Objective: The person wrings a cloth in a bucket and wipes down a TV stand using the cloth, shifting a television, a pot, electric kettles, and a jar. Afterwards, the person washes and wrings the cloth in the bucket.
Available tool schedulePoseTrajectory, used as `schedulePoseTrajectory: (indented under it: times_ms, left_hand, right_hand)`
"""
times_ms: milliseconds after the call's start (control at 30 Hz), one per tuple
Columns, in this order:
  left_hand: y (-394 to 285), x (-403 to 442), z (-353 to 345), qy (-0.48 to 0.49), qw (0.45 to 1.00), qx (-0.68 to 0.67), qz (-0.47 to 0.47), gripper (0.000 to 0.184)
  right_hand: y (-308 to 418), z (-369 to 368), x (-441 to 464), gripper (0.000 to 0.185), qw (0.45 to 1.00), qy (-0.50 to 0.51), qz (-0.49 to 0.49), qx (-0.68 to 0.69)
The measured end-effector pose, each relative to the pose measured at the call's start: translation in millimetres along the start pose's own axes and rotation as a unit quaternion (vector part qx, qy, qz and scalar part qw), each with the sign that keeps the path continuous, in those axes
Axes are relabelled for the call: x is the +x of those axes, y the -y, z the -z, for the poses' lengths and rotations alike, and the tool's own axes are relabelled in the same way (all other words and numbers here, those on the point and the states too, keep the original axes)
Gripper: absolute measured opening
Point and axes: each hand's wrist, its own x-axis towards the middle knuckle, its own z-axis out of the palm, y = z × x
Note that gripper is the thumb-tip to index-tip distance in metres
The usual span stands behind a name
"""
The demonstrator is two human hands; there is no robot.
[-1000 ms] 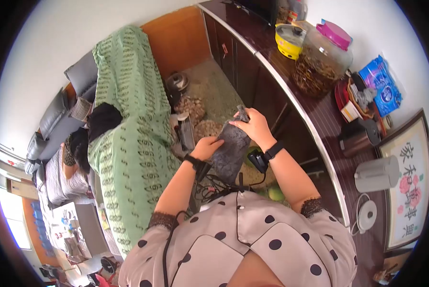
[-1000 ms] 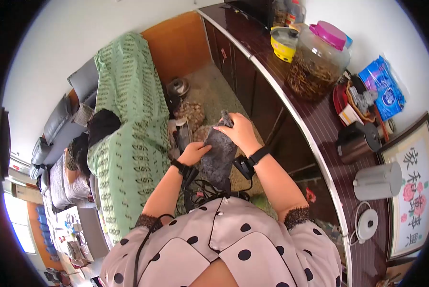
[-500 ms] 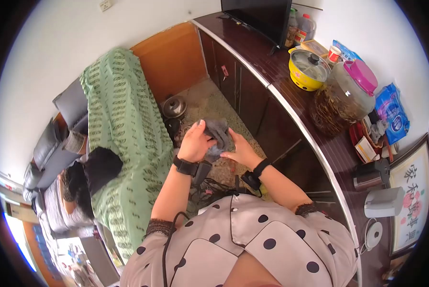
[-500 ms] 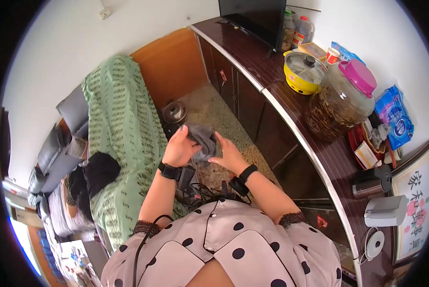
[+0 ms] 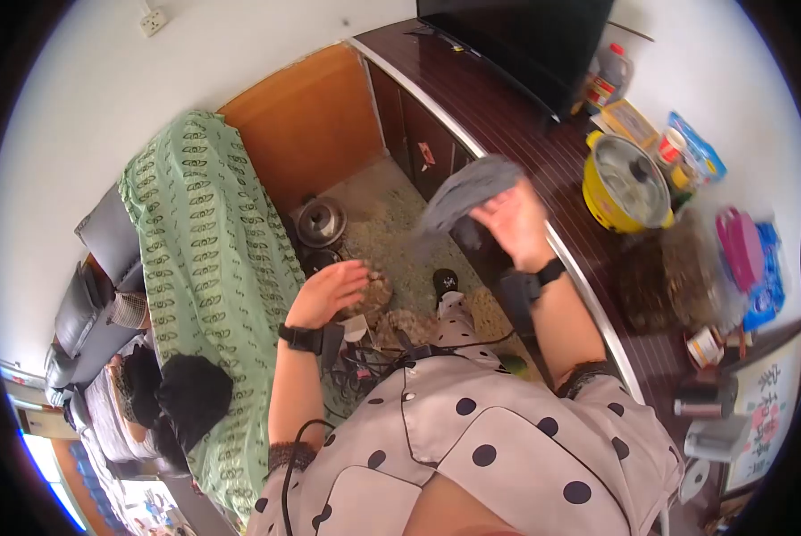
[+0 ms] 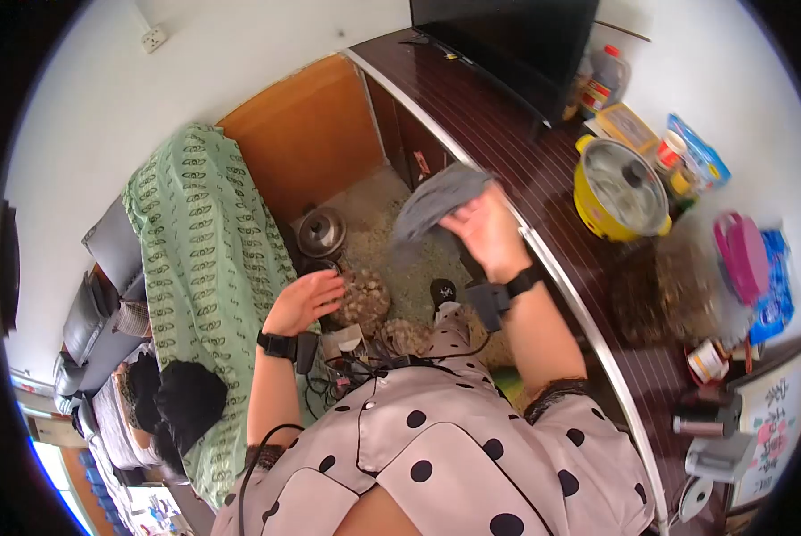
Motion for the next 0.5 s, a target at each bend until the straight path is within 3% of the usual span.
schedulePoseTrajectory:
  times_ms: [67, 133, 167, 200, 267, 300, 400, 433, 500]
  left_hand:
    - [-1.5, 35.5, 34.4, -0.012, 1.000, -0.023, 0.001, 0.043]
    - [-7.8, 79.3, 62.2, -0.117, 0.987, -0.100, -0.045, 0.044]
    - [-11.4, 105.2, 72.4, -0.165, 0.977, -0.126, -0.049, 0.045]
    - [-16.0, 130.0, 79.0, -0.214, 0.964, -0.152, -0.047, 0.046]
    - [-36.4, 173.0, 76.4, -0.247, 0.953, -0.172, -0.031, 0.047]
    - [-49.7, 194.4, 71.0, -0.244, 0.951, -0.189, -0.023, 0.046]
    - [-88.4, 253.7, 63.1, -0.217, 0.956, -0.198, -0.030, 0.041]
    - [-99.1, 267.8, 59.6, -0.201, 0.962, -0.183, -0.040, 0.040]
    - [-112.3, 291.7, 59.2, -0.185, 0.968, -0.163, -0.041, 0.038]
  right_hand:
    - [39.3, 31.1, 62.4, 0.034, 0.992, -0.035, 0.109, -0.047]
    - [72.3, 30.2, 116.9, 0.036, 0.927, -0.076, 0.234, -0.283]
    - [85.8, 43.7, 149.5, 0.038, 0.843, -0.097, 0.255, -0.464]
    - [96.7, 49.0, 177.1, 0.042, 0.674, -0.124, 0.252, -0.683]
    - [93.1, 98.3, 246.1, 0.054, 0.482, -0.043, 0.256, -0.837]
    - [88.2, 101.9, 260.8, 0.069, 0.428, -0.078, 0.137, -0.890]
    - [83.3, 141.3, 312.0, 0.079, 0.388, -0.115, -0.009, -0.915]
    - [85.4, 147.7, 320.8, 0.082, 0.364, -0.123, -0.023, -0.923]
    - [89.7, 156.0, 332.9, 0.084, 0.382, -0.133, -0.024, -0.914]
